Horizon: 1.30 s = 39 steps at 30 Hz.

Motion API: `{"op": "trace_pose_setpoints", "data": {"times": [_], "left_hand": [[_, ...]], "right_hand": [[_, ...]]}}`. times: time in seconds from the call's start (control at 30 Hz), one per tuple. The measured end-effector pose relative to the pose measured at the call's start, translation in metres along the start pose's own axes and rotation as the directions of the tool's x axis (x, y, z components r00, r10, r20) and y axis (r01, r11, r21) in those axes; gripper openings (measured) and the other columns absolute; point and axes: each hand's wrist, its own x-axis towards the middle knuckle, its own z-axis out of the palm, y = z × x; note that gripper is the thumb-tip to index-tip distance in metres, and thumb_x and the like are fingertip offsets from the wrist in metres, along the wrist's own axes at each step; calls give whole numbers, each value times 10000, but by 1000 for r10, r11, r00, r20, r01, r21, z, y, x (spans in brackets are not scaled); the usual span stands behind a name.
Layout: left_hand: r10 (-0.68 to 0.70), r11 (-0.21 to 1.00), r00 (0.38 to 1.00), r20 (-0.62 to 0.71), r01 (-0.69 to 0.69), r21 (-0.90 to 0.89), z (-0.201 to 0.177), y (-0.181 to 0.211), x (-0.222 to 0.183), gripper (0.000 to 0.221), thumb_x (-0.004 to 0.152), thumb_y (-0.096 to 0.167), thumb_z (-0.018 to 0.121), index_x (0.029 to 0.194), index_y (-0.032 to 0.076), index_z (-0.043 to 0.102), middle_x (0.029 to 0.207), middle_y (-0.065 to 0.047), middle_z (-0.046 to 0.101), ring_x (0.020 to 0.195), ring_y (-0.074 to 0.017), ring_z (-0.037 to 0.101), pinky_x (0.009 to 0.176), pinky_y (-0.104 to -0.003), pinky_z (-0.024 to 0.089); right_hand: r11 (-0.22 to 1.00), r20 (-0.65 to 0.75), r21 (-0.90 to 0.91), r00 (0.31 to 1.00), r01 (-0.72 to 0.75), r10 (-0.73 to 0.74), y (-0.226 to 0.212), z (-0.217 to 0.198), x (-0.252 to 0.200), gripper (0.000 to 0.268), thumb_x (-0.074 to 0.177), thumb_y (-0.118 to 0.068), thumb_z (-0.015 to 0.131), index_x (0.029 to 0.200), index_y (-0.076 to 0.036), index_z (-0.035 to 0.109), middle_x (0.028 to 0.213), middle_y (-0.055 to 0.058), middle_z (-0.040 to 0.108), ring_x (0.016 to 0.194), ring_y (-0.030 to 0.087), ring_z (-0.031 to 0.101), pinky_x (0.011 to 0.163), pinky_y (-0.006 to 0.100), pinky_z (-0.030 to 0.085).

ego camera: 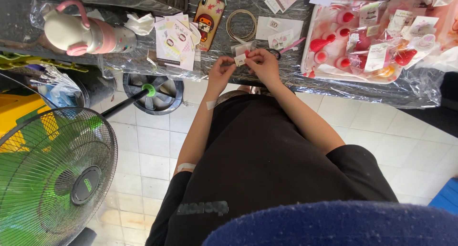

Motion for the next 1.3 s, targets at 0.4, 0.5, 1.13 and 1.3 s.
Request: {"op": "trace_pose_setpoints", "data": {"times": [0.4,0.5,1.13,1.3], "left_hand": [[28,999,999,-21,-28,25,11,21,-9,280,927,16,757,1193,13,668,1132,-70,726,952,-124,719,827,-256,593],[20,996,999,-31,-17,82,16,36,-11,300,916,13,757,1204,21,672,1165,-71,724,961,-124,746,832,-257,615],[-21,1000,1000,-5,21,20,10,13,-2,487,911,40,787,1339,25,556,1081,-99,721,910,-118,721,792,-247,600],[-38,999,999,-2,38,39,6,5,3,480,909,40,783,1334,26,561,1084,-95,717,910,-114,718,787,-252,611]], "right_hand": [[937,41,-341,997,70,-60,-27,-4,-17,171,909,-109,798,1041,-26,727,904,59,774,766,102,730,627,255,589],[893,-1,-444,997,68,-76,-27,-2,-22,221,851,-141,841,998,-43,708,879,42,786,777,106,735,694,259,558],[992,13,-126,1000,21,-19,12,-14,-12,159,1040,-147,624,1127,-17,596,894,75,762,740,124,738,642,259,589],[985,5,-148,996,-89,90,-6,-17,-15,227,1029,-139,621,1215,-11,590,852,92,745,675,155,711,579,289,571]]}}
